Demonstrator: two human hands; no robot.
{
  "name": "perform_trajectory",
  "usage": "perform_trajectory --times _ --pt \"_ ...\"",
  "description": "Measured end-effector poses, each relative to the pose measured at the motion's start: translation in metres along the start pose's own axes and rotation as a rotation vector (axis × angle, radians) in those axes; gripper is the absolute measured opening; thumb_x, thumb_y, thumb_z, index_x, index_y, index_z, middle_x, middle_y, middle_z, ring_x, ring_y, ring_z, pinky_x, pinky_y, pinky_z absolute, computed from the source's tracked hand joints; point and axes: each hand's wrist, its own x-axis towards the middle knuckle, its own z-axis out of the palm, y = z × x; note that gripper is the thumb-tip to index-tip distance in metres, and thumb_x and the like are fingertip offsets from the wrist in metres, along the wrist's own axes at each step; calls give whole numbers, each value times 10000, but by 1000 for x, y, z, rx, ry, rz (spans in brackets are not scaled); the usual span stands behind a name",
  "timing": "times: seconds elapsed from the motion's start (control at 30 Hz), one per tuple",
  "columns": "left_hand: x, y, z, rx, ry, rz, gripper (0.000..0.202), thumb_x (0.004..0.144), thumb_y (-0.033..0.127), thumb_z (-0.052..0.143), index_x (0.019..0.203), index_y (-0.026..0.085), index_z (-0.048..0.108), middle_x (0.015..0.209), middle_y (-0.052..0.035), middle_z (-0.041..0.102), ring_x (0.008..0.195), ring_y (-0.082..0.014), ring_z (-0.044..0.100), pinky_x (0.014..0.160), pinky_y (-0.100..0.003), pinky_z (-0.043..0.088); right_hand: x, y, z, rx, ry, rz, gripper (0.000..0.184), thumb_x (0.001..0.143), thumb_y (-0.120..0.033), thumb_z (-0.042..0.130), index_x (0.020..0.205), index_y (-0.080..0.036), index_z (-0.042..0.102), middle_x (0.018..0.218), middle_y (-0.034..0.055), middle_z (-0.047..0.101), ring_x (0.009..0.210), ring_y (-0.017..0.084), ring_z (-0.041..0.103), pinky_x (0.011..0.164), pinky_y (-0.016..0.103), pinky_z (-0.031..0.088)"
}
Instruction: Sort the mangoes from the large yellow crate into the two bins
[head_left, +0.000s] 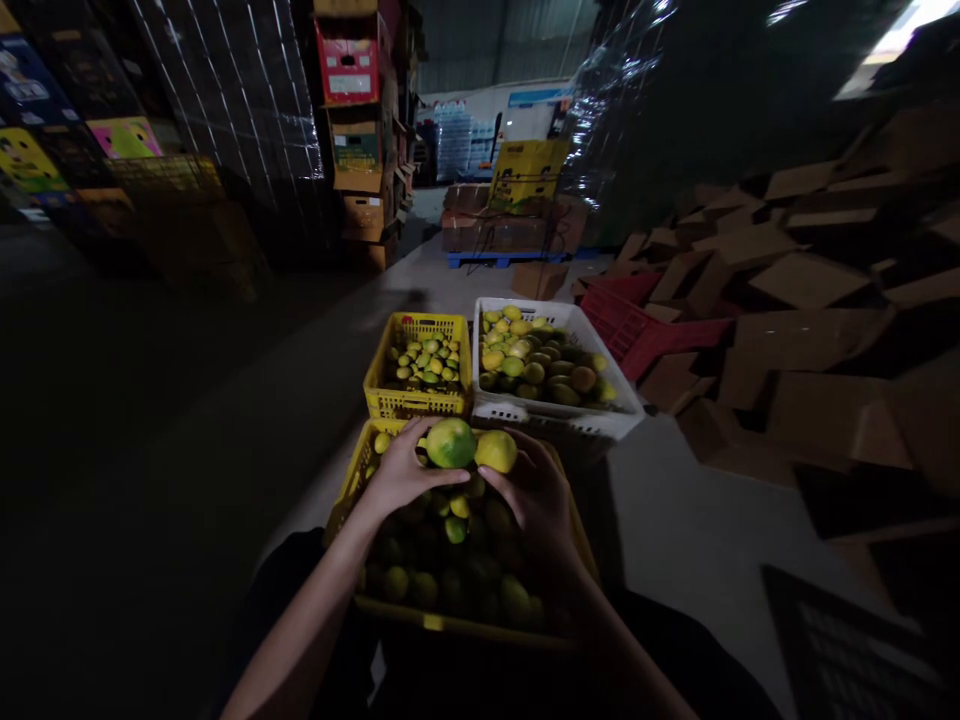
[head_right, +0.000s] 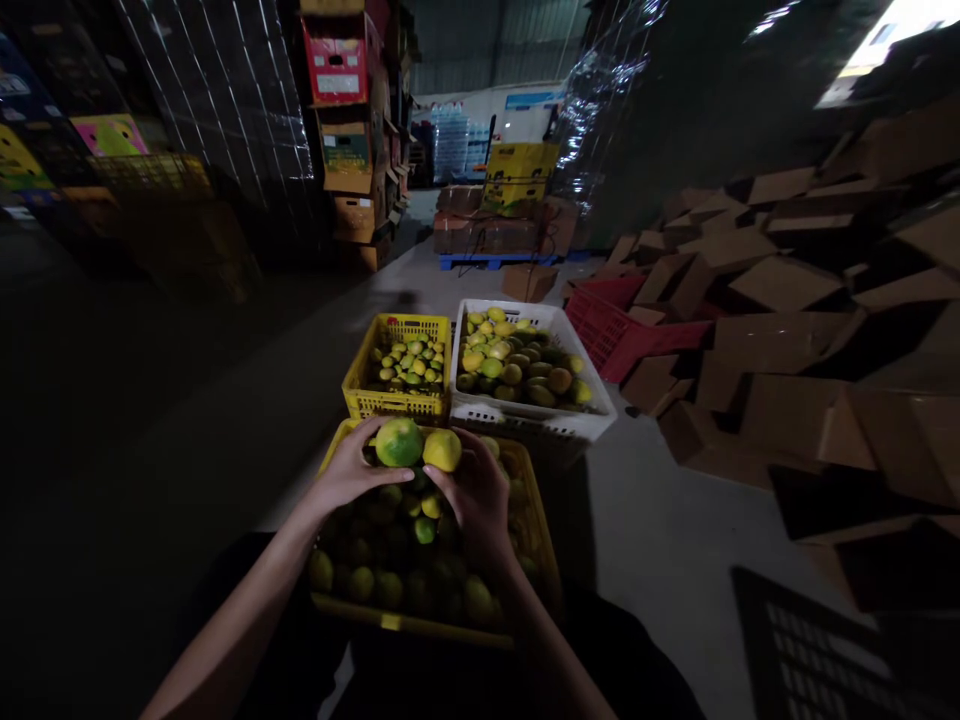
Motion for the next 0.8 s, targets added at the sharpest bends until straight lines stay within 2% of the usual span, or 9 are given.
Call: perform_trajectory --times 0.13,0.2,0.33,0.5,0.63,0.8 --pt "-1 -1 1 72 27 87 611 566 334 830 1118 198 607 1144 -107 623 1078 -268 566 962 -391 416 0 -6 -5 -399 60 -313 420 679 -259 748 1069 -249 594 1054 64 666 958 237 624 873 427 500" --pt "-1 -2 2 77 40 128 604 599 319 812 1156 223 599 1175 -99 613 1109 -267 552 978 -392 408 0 -6 -6 -522 73 -406 423 698 -262 731 1092 -255 578 1059 66 661 945 237 626 856 429 509" --pt "-2 -1 3 95 61 168 603 643 285 784 1210 259 580 1213 -83 590 1146 -255 529 1005 -384 392 2 -3 -6 -566 78 -477 431 745 -262 697 1142 -270 529 1084 70 642 957 231 626 843 420 521" --pt "-3 6 2 100 70 181 582 665 254 765 1217 270 581 1231 -77 580 1156 -255 523 1020 -381 378 3 -3 -5 -592 108 -594 363 764 -225 680 1101 -269 553 1092 79 590 1009 234 591 859 411 514" --pt "-3 9 1 124 60 195 574 686 254 751 1229 264 568 1238 -80 570 1155 -249 523 1005 -371 391 3 -6 -4 -615 135 -611 364 772 -218 674 1112 -277 555 1075 71 576 977 219 597 817 374 530" --pt "-3 8 2 145 66 224 585 688 315 756 1234 267 551 1240 -79 574 1156 -249 528 1010 -375 391 5 -5 -4 -603 135 -604 389 783 -203 657 1144 -282 536 1098 72 584 1005 227 597 834 394 532"
